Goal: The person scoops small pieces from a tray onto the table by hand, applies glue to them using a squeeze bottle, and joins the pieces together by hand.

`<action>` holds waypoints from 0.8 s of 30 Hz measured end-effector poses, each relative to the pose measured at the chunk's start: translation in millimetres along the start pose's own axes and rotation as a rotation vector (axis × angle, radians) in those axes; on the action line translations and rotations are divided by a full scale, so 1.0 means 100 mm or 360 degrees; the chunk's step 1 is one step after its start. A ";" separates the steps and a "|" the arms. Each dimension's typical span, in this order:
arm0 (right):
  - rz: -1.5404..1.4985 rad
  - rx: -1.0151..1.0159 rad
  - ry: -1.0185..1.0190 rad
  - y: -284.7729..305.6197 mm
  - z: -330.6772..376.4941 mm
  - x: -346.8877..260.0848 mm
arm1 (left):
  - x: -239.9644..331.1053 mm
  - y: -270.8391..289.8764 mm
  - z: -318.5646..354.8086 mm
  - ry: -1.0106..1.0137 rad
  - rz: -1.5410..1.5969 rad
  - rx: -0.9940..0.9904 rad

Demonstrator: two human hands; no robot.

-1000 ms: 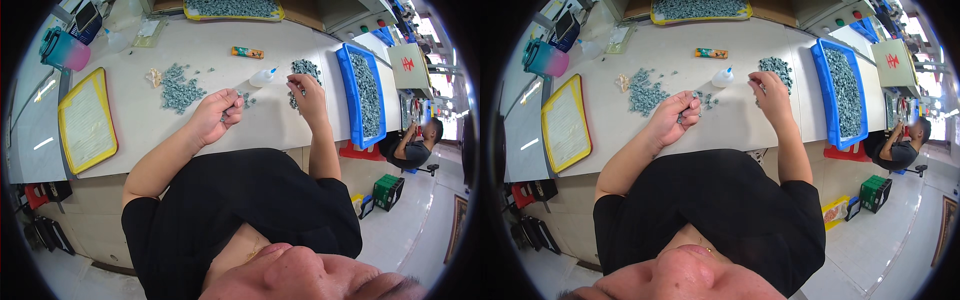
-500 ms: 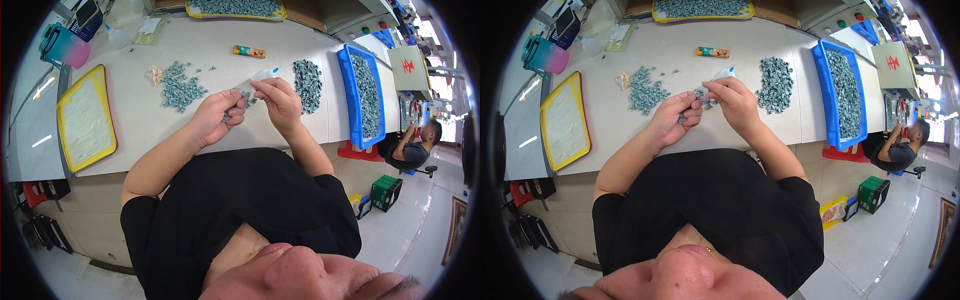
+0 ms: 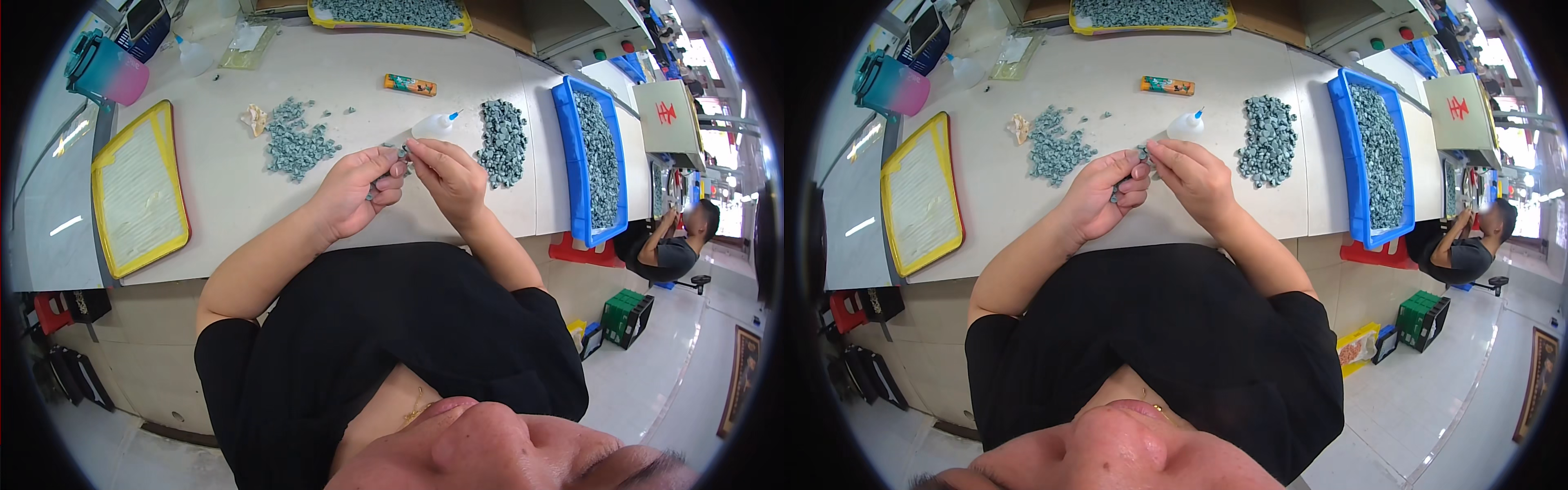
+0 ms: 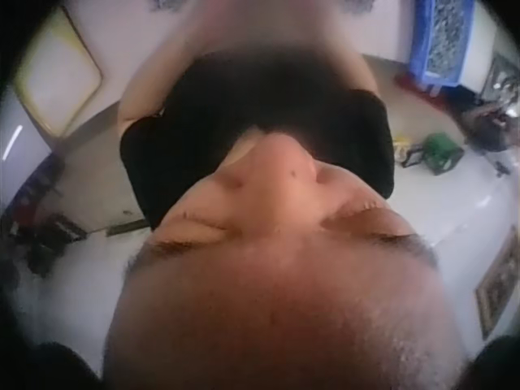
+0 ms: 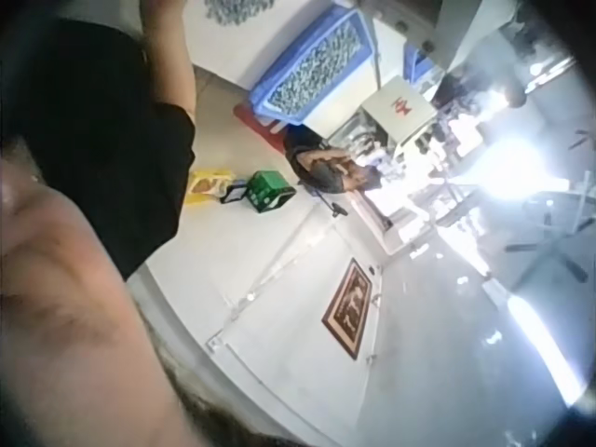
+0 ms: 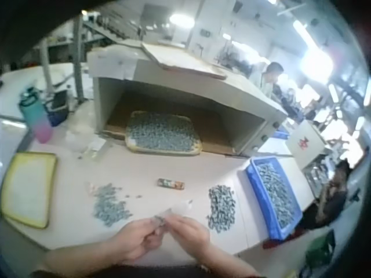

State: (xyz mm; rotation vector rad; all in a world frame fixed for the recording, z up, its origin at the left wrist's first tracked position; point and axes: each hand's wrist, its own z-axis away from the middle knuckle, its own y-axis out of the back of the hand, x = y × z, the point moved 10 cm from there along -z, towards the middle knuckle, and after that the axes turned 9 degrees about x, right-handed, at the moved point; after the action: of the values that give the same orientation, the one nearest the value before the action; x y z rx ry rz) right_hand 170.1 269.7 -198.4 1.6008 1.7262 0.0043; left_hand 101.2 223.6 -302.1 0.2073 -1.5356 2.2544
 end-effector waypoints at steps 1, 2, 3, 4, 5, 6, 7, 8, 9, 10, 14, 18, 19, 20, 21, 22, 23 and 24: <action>0.0005 0.0016 0.0028 0.02 0.01 -0.01 | 0.00 0.00 0.00 -0.0008 0.0009 0.0016; 0.0006 0.0016 0.0028 0.02 0.00 -0.01 | 0.01 0.01 0.00 -0.0015 0.0018 0.0031; 0.0018 0.0006 0.0106 0.02 -0.01 -0.06 | 0.01 0.01 0.00 -0.0015 0.0018 0.0031; 0.0030 -0.0004 0.0184 0.01 -0.01 -0.12 | 0.01 0.00 0.00 -0.0021 0.0015 0.0028; 0.0030 -0.0004 0.0184 0.01 -0.01 -0.10 | 0.02 0.00 0.00 -0.0028 0.0011 0.0025; 0.0040 -0.0001 0.0250 0.00 0.00 -0.12 | 0.02 -0.01 0.01 -0.0028 0.0011 0.0026; 0.0050 0.0001 0.0317 0.00 0.00 -0.15 | 0.02 -0.03 0.01 -0.0027 -0.0031 0.0042; 0.0049 0.0000 0.0318 0.00 0.00 -0.15 | 0.02 -0.03 0.02 -0.0026 -0.0073 0.0058; 0.0053 -0.0024 0.0340 0.00 -0.01 -0.17 | 0.02 0.00 0.01 -0.0028 -0.0072 0.0058; 0.0057 -0.0049 0.0362 -0.01 0.00 -0.19 | 0.00 0.01 -0.01 -0.0020 -0.0068 0.0017; 0.0014 -0.0027 0.0446 0.00 0.00 -0.19 | 0.00 0.00 0.01 -0.0002 -0.0063 -0.0028; -0.0024 0.0065 0.0460 0.05 -0.02 -0.23 | 0.01 -0.05 0.03 0.0004 -0.0069 -0.0015; -0.0008 0.0084 0.0479 0.06 -0.02 -0.26 | 0.02 -0.06 0.04 -0.0022 -0.0080 -0.0010; -0.0008 0.0086 0.0479 0.05 -0.01 -0.27 | 0.04 -0.06 0.05 -0.0048 -0.0091 -0.0006; -0.0012 0.0101 0.0464 0.05 0.00 -0.26 | 0.02 -0.07 0.05 -0.0048 -0.0093 -0.0006; -0.0015 0.0113 0.0447 0.04 0.01 -0.25 | 0.04 -0.07 0.05 -0.0104 -0.0115 0.0003; -0.0014 0.0112 0.0446 0.02 0.02 -0.25 | 0.06 -0.06 0.05 -0.0161 -0.0138 0.0011; -0.0019 0.0124 0.0440 0.01 0.02 -0.23 | 0.05 -0.06 0.05 -0.0160 -0.0137 0.0012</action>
State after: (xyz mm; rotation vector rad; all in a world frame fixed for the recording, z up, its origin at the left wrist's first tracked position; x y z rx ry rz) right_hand 170.0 248.8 -187.7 1.7103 1.9668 0.1611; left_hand 99.0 222.4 -293.6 0.3872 -1.5382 2.2127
